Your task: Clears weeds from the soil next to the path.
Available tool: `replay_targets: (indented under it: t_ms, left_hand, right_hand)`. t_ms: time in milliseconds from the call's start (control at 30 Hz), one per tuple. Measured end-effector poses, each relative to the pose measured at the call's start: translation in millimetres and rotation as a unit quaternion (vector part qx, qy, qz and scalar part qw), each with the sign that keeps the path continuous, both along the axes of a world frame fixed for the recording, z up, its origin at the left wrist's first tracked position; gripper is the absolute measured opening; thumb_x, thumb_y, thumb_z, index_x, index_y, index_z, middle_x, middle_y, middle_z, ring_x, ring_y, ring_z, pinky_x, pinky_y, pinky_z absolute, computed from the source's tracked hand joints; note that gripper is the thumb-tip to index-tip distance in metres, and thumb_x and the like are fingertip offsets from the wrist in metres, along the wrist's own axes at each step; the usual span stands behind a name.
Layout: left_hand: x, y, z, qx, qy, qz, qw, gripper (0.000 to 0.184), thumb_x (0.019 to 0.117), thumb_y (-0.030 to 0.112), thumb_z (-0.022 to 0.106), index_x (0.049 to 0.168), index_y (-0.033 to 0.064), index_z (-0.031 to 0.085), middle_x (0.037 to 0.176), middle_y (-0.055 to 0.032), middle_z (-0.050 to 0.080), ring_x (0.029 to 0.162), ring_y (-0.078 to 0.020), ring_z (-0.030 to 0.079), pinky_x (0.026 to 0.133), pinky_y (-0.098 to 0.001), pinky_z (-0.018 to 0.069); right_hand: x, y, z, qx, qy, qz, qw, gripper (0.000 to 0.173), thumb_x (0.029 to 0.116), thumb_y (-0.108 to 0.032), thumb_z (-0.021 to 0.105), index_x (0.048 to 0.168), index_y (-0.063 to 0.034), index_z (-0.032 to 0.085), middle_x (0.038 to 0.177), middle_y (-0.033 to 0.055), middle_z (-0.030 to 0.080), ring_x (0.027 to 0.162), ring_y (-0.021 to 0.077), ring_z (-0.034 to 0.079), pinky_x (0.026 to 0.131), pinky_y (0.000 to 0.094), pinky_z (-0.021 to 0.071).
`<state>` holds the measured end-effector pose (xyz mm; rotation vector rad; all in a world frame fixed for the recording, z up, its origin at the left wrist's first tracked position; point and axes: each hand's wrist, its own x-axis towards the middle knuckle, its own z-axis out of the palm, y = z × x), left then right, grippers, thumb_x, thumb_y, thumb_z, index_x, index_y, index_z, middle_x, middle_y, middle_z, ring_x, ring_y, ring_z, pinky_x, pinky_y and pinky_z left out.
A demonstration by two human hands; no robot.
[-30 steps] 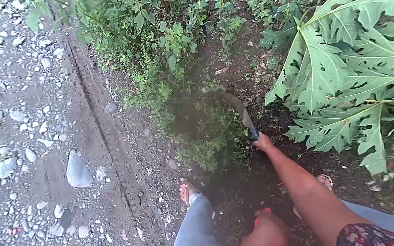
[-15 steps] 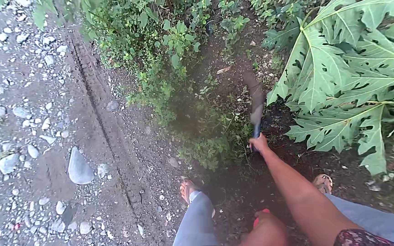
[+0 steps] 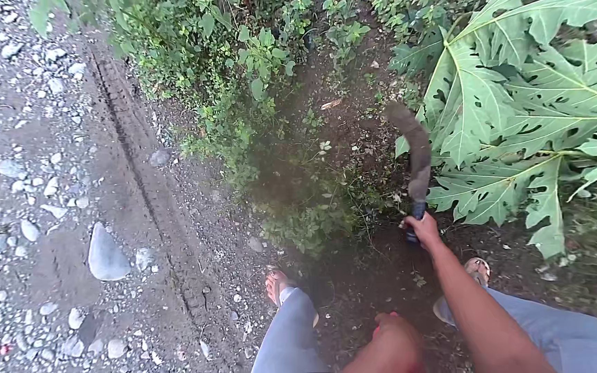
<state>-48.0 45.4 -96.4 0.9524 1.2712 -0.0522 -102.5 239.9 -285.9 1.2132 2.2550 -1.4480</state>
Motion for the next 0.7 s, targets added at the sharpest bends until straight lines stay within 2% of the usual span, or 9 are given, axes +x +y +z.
replay_targets:
  t_ms: [100,200,267,300,367,433,500,633,700]
  left_hand:
    - [6.5,0.8,-8.3,0.003,0.002,0.012,1.0,0.031,0.1028,0.014,0.059,0.12,-0.0116,0.064,0.131,-0.0309,0.062,0.126,-0.0488,0.058,0.096,-0.0667,0.0477]
    - [9.0,5.0,-14.0,0.002,0.002,-0.004,1.0,0.031,0.1024,0.016,0.06,0.119,-0.0103,0.065,0.129,-0.0296,0.063,0.123,-0.0479,0.059,0.093,-0.0661,0.0496]
    - [6.4,6.5,-11.3,-0.009,-0.006,-0.008,1.0,0.032,0.1032,0.018,0.06,0.12,-0.0091,0.065,0.131,-0.0285,0.062,0.125,-0.0465,0.058,0.094,-0.0649,0.0493]
    - [5.9,5.8,-7.3,-0.014,-0.007,0.009,1.0,0.032,0.1028,0.018,0.061,0.12,-0.009,0.065,0.131,-0.0285,0.062,0.126,-0.046,0.058,0.095,-0.0655,0.0483]
    - [4.6,2.3,-0.1,-0.007,0.002,0.038,0.999,0.031,0.1012,0.015,0.061,0.119,-0.0094,0.065,0.131,-0.0286,0.062,0.125,-0.0453,0.058,0.096,-0.0655,0.0474]
    - [-12.1,2.4,23.2,-0.023,-0.008,0.031,0.999,0.035,0.1047,0.008,0.052,0.132,-0.0135,0.057,0.144,-0.0309,0.054,0.138,-0.0463,0.049,0.107,-0.0642,0.0413]
    - [-14.0,1.7,27.2,-0.023,-0.009,0.024,0.999,0.035,0.1047,0.006,0.051,0.133,-0.0135,0.056,0.145,-0.0309,0.054,0.139,-0.0462,0.049,0.107,-0.0638,0.0418]
    - [-2.3,-3.8,10.7,0.012,-0.004,0.057,0.998,0.03,0.1025,0.01,0.057,0.122,-0.0125,0.063,0.133,-0.0318,0.06,0.127,-0.0483,0.056,0.097,-0.066,0.0469]
    - [-8.0,0.3,18.8,-0.022,-0.014,0.045,0.999,0.032,0.1039,0.006,0.053,0.129,-0.0138,0.059,0.141,-0.0322,0.056,0.135,-0.0486,0.051,0.104,-0.0662,0.043]
  right_hand:
    - [-42.7,3.4,7.3,-0.071,0.075,-0.172,0.98,0.025,0.1027,-0.009,0.06,0.122,0.0039,0.05,0.075,0.0064,0.059,0.055,0.0145,0.062,0.057,0.0322,0.0596]
    - [-64.3,-8.8,-16.6,-0.063,0.117,-0.272,0.953,0.027,0.0996,-0.013,0.069,0.116,0.0016,0.052,0.07,0.0052,0.057,0.051,0.0145,0.059,0.054,0.0322,0.059]
    - [-47.9,-18.0,-42.2,-0.018,0.032,-0.2,0.979,0.031,0.0963,-0.011,0.069,0.117,0.0067,0.055,0.072,0.0104,0.062,0.055,0.0186,0.063,0.06,0.0356,0.0593]
    - [-30.3,-16.2,-51.5,0.01,-0.058,-0.107,0.993,0.037,0.0945,-0.01,0.069,0.123,0.0089,0.056,0.082,0.0153,0.066,0.064,0.0232,0.066,0.067,0.0397,0.059]
    - [4.2,-4.0,-57.4,0.057,-0.216,0.102,0.969,0.048,0.0929,-0.012,0.071,0.135,0.0051,0.056,0.108,0.0232,0.069,0.089,0.0337,0.07,0.084,0.051,0.0578]
    - [27.3,9.6,-53.4,0.11,-0.256,0.206,0.938,0.053,0.0909,-0.013,0.073,0.14,-0.0001,0.057,0.121,0.0264,0.068,0.107,0.0411,0.069,0.095,0.0602,0.0536]
    - [42.5,21.1,-48.6,0.133,-0.233,0.22,0.938,0.05,0.0901,-0.014,0.074,0.136,-0.0004,0.06,0.117,0.0265,0.069,0.105,0.0422,0.07,0.093,0.062,0.0532]
    - [24.3,16.8,-32.4,0.113,-0.123,0.058,0.984,0.046,0.0936,-0.013,0.071,0.133,0.0071,0.057,0.102,0.024,0.07,0.084,0.0347,0.07,0.081,0.0532,0.0573]
    - [-4.3,1.4,-30.1,0.069,-0.036,-0.076,0.994,0.043,0.0954,-0.01,0.068,0.132,0.0084,0.054,0.09,0.0171,0.068,0.069,0.0238,0.068,0.071,0.0423,0.059]
